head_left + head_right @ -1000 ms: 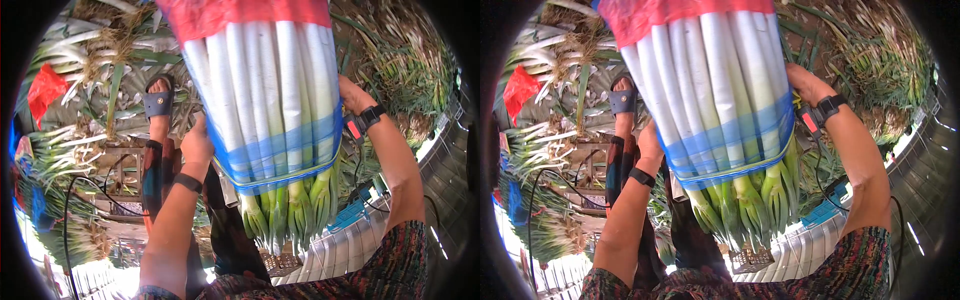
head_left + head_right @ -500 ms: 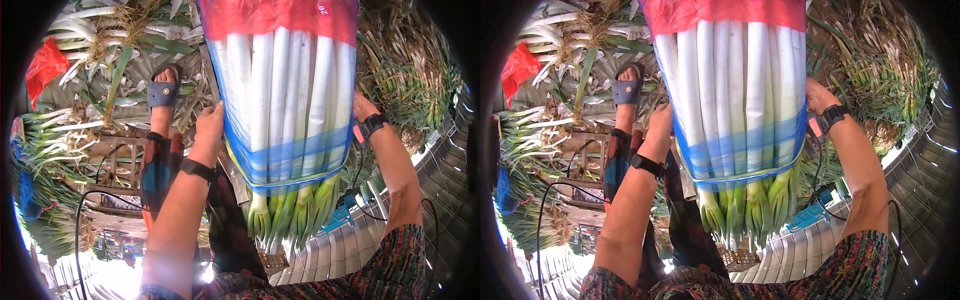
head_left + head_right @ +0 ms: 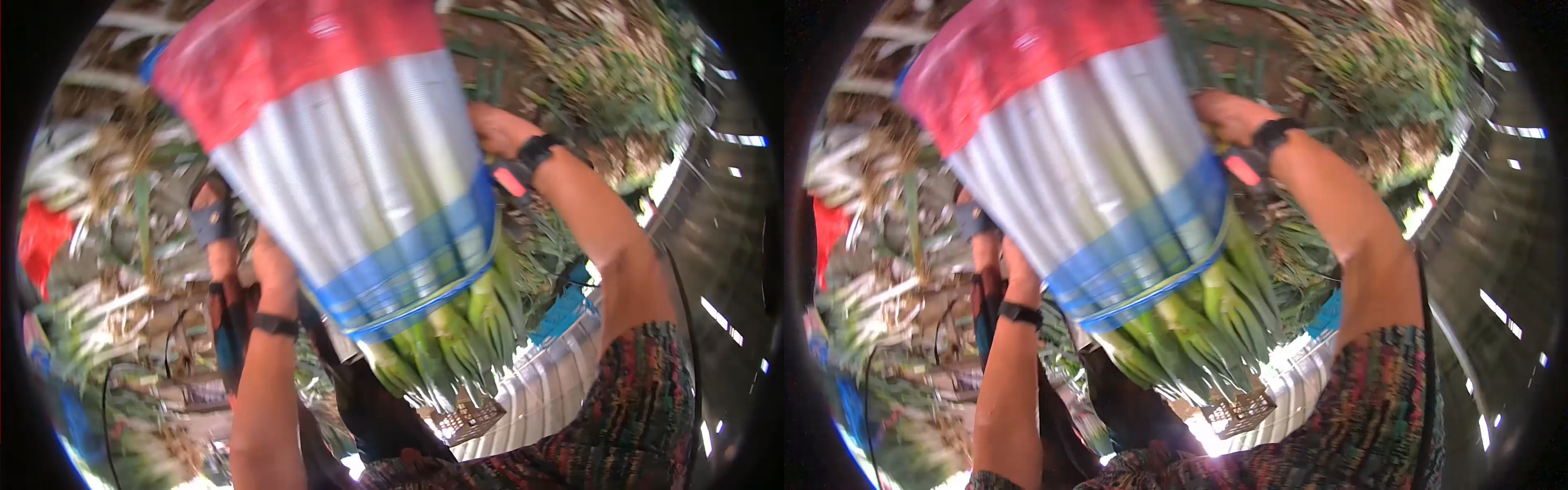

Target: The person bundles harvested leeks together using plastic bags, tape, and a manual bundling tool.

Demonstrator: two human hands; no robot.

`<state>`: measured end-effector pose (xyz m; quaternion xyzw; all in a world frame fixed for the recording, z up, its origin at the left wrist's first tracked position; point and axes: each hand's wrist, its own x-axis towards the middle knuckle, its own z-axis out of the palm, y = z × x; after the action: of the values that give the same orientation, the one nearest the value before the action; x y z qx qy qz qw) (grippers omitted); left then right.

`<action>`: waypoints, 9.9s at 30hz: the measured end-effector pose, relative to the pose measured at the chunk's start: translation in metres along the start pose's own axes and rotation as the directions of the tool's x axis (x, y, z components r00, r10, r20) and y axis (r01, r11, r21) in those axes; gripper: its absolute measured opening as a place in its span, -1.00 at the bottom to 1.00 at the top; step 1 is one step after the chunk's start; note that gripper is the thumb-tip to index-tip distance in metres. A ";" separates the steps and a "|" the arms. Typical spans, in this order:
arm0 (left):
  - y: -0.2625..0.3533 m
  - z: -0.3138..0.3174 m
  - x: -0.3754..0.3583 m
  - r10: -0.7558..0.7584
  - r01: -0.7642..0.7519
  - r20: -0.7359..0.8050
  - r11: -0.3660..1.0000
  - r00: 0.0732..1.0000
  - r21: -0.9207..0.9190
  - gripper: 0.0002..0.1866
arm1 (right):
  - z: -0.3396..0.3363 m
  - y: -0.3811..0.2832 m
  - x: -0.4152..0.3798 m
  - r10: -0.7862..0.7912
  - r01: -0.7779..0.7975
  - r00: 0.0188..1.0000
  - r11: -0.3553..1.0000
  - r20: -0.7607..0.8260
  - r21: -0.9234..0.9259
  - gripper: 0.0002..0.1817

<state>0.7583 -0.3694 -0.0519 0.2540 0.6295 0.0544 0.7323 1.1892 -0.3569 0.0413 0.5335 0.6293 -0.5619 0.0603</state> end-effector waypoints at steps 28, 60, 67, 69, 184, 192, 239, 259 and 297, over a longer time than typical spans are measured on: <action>-0.023 -0.056 0.001 -0.258 0.043 0.326 0.838 0.910 0.543 -0.70 | 0.056 0.013 0.009 0.606 -0.366 0.767 0.144 0.210 0.920 -0.52; 0.041 -0.027 -0.021 0.225 -0.699 0.662 0.241 0.715 0.673 -0.77 | 0.043 -0.022 -0.029 0.359 -0.332 0.931 0.905 0.062 -0.265 -0.82; 0.088 -0.020 -0.088 0.325 -0.641 0.559 0.494 0.763 0.587 -0.81 | 0.039 -0.046 -0.047 0.577 -0.577 0.815 0.816 -0.052 0.014 -0.62; 0.113 -0.018 -0.115 0.144 -0.339 0.359 0.748 0.922 0.570 -0.82 | 0.038 -0.050 -0.045 0.614 -0.614 0.789 0.789 -0.022 0.019 -0.60; 0.105 0.048 -0.249 0.161 -0.366 0.374 0.727 0.913 0.581 -0.89 | 0.144 -0.153 -0.186 0.713 -0.360 0.478 0.692 -0.513 0.626 -0.86; 0.089 0.038 -0.242 0.147 -0.345 0.382 0.778 0.913 0.525 -0.90 | 0.141 -0.187 -0.192 0.669 -0.588 0.511 0.730 -0.539 0.348 -0.87; -0.081 -0.003 -0.109 -0.630 0.617 0.069 0.723 0.773 -0.310 -0.59 | 0.195 0.013 -0.122 0.532 -0.284 0.841 0.582 -0.093 0.762 -0.76; -0.073 0.009 -0.085 -0.595 0.595 0.035 0.804 0.803 0.009 -0.59 | 0.247 0.033 -0.128 0.622 -0.230 0.647 0.711 -0.441 0.664 -0.74; -0.093 -0.001 -0.026 -0.558 0.556 0.112 0.830 0.822 0.050 -0.58 | 0.237 0.017 -0.123 0.449 -0.156 0.888 0.085 0.102 0.984 -0.71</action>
<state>0.7302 -0.4599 -0.0698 0.0676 0.6306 -0.1821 0.7514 1.1297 -0.6175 0.0283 0.6219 -0.0076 -0.7406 -0.2544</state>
